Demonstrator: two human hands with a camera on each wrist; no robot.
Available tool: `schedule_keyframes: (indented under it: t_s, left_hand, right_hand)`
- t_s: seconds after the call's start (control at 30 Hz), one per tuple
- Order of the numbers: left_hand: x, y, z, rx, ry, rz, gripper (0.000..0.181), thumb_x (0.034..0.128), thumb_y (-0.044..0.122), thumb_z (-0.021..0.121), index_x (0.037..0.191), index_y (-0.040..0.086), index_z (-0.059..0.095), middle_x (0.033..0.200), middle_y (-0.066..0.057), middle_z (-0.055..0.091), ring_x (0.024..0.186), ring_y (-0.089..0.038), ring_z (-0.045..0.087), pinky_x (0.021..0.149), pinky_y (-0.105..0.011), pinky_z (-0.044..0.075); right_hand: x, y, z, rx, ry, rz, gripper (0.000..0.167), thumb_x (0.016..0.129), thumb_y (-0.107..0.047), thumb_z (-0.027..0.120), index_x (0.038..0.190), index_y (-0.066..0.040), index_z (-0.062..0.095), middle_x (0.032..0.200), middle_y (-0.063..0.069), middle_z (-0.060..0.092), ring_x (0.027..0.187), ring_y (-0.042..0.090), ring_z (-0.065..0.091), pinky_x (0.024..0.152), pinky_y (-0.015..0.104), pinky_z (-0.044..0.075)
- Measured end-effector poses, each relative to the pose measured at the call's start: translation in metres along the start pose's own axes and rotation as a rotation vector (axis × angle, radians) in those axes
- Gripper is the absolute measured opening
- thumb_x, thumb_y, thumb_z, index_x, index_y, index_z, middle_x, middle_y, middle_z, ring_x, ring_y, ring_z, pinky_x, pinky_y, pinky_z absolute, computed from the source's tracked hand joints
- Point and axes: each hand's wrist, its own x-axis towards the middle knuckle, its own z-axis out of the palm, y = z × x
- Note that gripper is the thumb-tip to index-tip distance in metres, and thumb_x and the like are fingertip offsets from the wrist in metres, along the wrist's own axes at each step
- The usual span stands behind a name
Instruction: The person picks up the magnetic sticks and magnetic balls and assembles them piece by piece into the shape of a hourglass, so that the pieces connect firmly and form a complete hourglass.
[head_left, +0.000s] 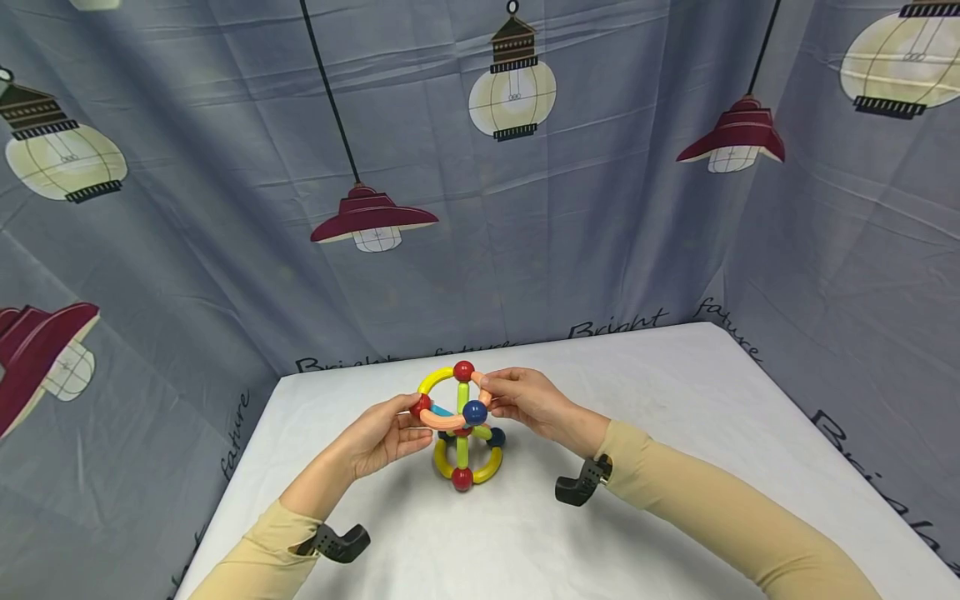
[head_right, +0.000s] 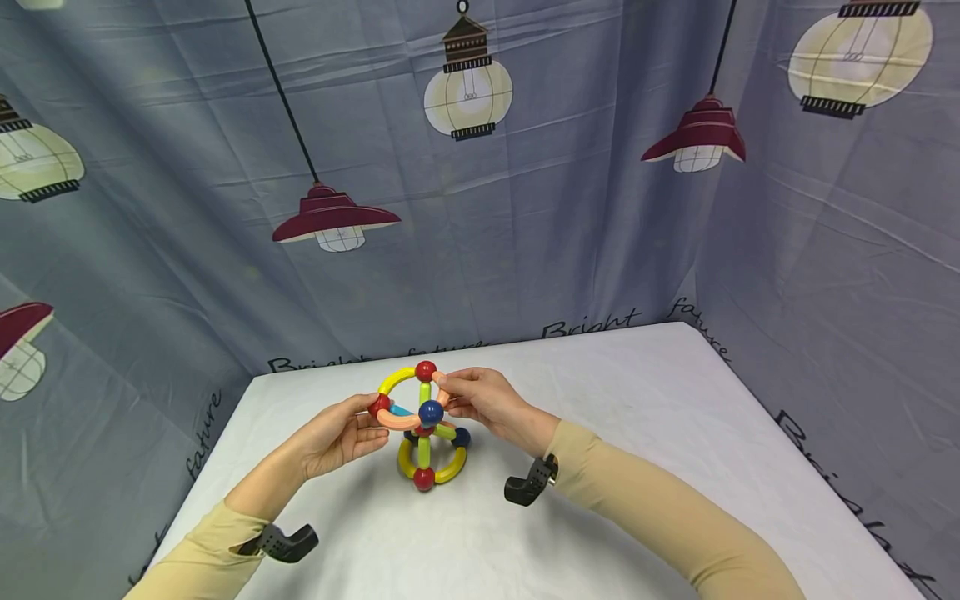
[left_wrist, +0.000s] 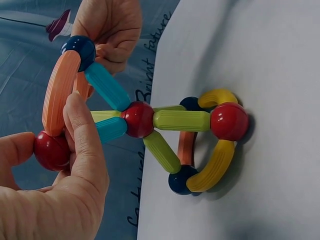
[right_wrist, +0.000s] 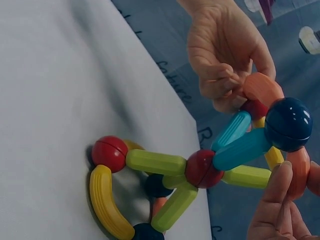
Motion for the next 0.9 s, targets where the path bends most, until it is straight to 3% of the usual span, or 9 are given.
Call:
schedule_keyframes:
  t_s: [0.27, 0.9]
  left_hand:
    - [0.0001, -0.0024, -0.0002, 0.013, 0.036, 0.0, 0.049, 0.1035, 0.036, 0.06, 0.135, 0.001, 0.044, 0.106, -0.012, 0.061, 0.085, -0.019, 0.071, 0.085, -0.032, 0.059]
    - [0.0012, -0.0031, 0.0, 0.045, 0.056, 0.013, 0.05, 0.1025, 0.036, 0.062, 0.134, 0.0, 0.047, 0.104, -0.011, 0.062, 0.084, -0.017, 0.07, 0.084, -0.03, 0.059]
  right_hand:
    - [-0.0018, -0.0006, 0.0003, -0.01, -0.005, -0.011, 0.045, 0.095, -0.024, 0.076, 0.128, 0.002, 0.061, 0.096, 0.014, 0.069, 0.068, 0.014, 0.065, 0.067, 0.022, 0.058]
    - [0.0005, 0.0002, -0.0011, -0.002, -0.014, -0.015, 0.045, 0.095, -0.022, 0.076, 0.129, 0.003, 0.059, 0.097, 0.014, 0.07, 0.07, 0.014, 0.066, 0.068, 0.023, 0.059]
